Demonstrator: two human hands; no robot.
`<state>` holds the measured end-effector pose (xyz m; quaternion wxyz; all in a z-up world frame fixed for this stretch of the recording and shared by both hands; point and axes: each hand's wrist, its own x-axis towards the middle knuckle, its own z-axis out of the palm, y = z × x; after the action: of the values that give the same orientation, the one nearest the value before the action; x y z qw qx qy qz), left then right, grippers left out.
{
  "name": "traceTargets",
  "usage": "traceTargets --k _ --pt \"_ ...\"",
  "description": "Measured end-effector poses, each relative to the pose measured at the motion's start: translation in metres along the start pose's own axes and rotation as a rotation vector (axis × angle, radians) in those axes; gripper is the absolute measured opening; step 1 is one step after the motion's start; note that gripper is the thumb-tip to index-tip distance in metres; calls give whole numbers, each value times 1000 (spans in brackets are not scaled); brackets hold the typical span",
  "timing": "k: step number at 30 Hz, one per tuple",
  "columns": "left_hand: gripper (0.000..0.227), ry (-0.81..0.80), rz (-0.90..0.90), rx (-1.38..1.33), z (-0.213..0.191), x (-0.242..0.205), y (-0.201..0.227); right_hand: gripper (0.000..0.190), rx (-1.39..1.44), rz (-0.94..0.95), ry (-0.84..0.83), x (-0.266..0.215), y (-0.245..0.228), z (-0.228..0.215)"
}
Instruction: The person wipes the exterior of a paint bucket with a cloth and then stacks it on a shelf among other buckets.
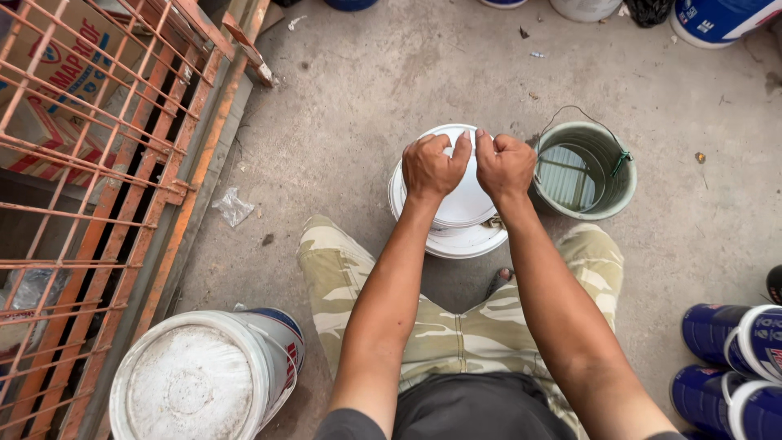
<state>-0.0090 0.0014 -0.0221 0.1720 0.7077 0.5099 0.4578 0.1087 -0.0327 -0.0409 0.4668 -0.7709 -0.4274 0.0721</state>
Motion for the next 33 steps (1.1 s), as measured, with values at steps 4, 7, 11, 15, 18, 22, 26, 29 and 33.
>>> traceTargets --k 4,7,11,15,18,22,26,29,33 --pt "44 -46 -85 -96 -19 25 17 46 24 29 -54 18 -8 4" --pt "40 -22 -136 -75 -40 64 41 46 49 32 -41 48 -44 -1" --pt "38 31 -151 -111 -100 115 98 45 124 33 -50 77 -136 -44" --pt "40 39 -83 -131 -169 178 146 44 178 -44 -41 110 -220 -70" --pt "41 12 -71 -120 -222 227 175 43 173 -79 -36 129 -300 -93" --pt "41 42 17 -120 -275 281 197 45 222 -134 14 147 -380 -102" --pt "39 10 -18 -140 -297 318 204 44 281 -84 46 164 -421 -93" --pt "38 38 -37 -102 -304 334 191 43 290 -82 26 171 -432 -73" --pt "37 6 -105 -65 -305 354 175 44 280 -83 1 186 -432 -43"
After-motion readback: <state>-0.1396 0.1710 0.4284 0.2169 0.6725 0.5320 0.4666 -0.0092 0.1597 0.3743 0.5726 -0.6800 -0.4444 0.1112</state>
